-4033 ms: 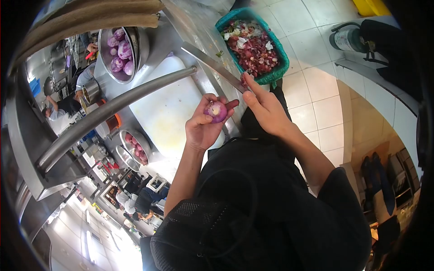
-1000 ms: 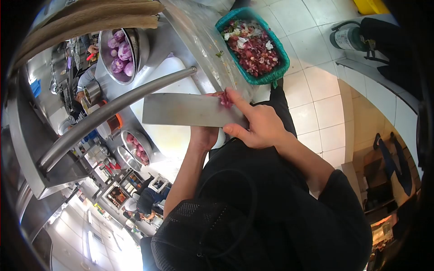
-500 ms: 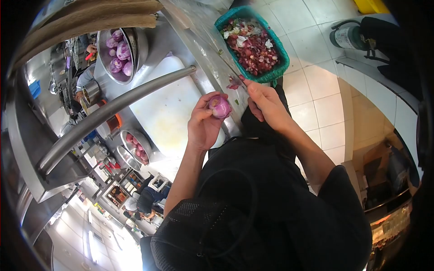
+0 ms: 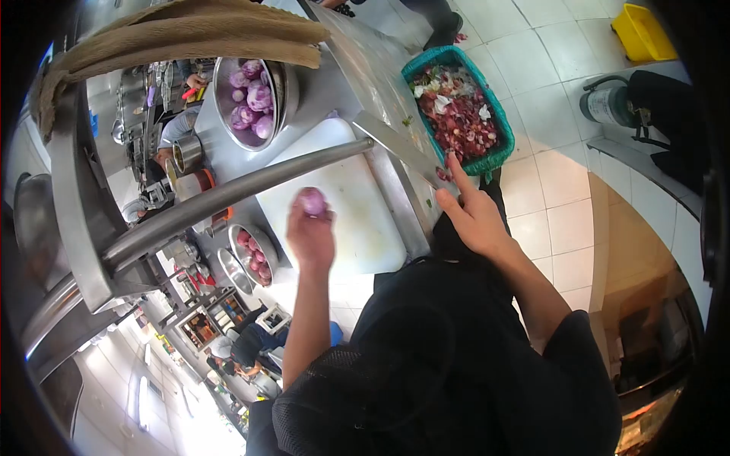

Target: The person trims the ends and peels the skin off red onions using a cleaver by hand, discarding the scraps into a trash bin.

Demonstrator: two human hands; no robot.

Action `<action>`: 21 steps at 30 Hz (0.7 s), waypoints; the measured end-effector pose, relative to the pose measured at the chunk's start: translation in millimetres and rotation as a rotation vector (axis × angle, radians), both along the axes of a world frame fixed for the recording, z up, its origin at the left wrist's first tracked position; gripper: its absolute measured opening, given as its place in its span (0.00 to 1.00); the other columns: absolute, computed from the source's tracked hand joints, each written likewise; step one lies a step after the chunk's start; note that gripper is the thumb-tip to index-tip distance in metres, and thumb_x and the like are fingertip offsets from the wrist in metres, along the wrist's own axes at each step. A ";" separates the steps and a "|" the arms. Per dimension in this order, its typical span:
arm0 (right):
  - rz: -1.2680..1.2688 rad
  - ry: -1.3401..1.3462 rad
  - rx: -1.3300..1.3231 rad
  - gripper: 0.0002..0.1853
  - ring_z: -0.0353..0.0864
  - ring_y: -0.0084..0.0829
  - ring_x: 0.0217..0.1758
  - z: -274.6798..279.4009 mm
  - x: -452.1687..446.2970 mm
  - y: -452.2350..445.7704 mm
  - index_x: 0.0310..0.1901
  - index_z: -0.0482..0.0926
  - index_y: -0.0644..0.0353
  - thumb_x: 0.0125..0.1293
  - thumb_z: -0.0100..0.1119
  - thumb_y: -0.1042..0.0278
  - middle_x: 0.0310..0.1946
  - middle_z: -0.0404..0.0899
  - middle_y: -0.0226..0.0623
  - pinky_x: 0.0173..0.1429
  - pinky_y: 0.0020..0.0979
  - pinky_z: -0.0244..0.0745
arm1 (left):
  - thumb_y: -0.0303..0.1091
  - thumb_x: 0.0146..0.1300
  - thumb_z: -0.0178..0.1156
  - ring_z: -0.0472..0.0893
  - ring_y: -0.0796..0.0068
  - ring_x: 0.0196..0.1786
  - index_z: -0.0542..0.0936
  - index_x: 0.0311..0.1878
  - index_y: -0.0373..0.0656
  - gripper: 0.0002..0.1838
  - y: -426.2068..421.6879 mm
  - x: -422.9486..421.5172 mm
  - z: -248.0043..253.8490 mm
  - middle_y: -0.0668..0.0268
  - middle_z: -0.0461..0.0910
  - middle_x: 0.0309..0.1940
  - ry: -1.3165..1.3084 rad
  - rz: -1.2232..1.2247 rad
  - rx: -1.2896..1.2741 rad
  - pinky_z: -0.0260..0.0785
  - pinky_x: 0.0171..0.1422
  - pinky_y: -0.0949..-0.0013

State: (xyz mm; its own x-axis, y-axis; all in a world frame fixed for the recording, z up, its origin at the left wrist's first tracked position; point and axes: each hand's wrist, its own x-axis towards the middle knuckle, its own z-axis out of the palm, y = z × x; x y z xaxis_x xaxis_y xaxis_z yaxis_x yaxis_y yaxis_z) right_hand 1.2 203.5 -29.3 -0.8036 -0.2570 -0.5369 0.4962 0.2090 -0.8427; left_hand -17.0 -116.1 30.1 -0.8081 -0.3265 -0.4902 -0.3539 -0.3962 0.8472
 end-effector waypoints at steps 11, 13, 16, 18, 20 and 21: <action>-0.040 0.189 0.159 0.41 0.81 0.48 0.26 16.4 5.7 2.2 0.80 0.55 0.55 0.76 0.49 0.37 0.21 0.77 0.48 0.37 0.44 0.73 | 0.32 0.75 0.58 0.74 0.58 0.65 0.71 0.65 0.34 0.20 -41.6 -125.3 57.1 0.56 0.66 0.68 0.484 0.106 -0.335 0.67 0.76 0.56; -0.027 0.202 0.231 0.41 0.82 0.54 0.28 18.6 9.6 2.1 0.81 0.53 0.54 0.76 0.48 0.38 0.22 0.79 0.52 0.38 0.49 0.74 | 0.33 0.75 0.55 0.78 0.66 0.56 0.75 0.57 0.37 0.14 -28.4 -102.5 34.0 0.59 0.78 0.54 0.345 0.188 -0.236 0.73 0.66 0.61; -0.009 0.283 0.360 0.42 0.81 0.61 0.30 13.2 20.1 3.1 0.82 0.46 0.54 0.77 0.47 0.41 0.26 0.81 0.58 0.38 0.56 0.74 | 0.38 0.75 0.58 0.78 0.78 0.40 0.79 0.49 0.39 0.12 32.1 -14.0 -23.2 0.67 0.80 0.37 0.169 -0.352 -0.491 0.71 0.45 0.71; 0.008 0.279 0.377 0.43 0.82 0.61 0.29 19.1 19.4 6.0 0.82 0.46 0.56 0.76 0.49 0.42 0.24 0.81 0.57 0.37 0.55 0.74 | 0.39 0.74 0.59 0.78 0.78 0.39 0.79 0.52 0.37 0.14 96.9 13.4 -21.7 0.66 0.81 0.38 0.039 -0.641 -0.455 0.72 0.43 0.72; 0.040 0.274 0.382 0.44 0.81 0.61 0.29 21.7 21.2 5.9 0.82 0.46 0.56 0.76 0.50 0.41 0.24 0.81 0.56 0.36 0.55 0.74 | 0.39 0.74 0.60 0.79 0.78 0.38 0.79 0.54 0.36 0.15 122.0 10.0 -19.9 0.66 0.82 0.38 0.037 -0.713 -0.391 0.73 0.41 0.72; 0.048 0.293 0.385 0.44 0.81 0.60 0.27 22.1 21.2 5.2 0.82 0.47 0.56 0.75 0.51 0.41 0.23 0.81 0.55 0.36 0.54 0.74 | 0.38 0.74 0.60 0.80 0.78 0.38 0.79 0.55 0.36 0.15 128.2 -1.4 -22.5 0.66 0.82 0.39 -0.034 -0.703 -0.347 0.74 0.40 0.71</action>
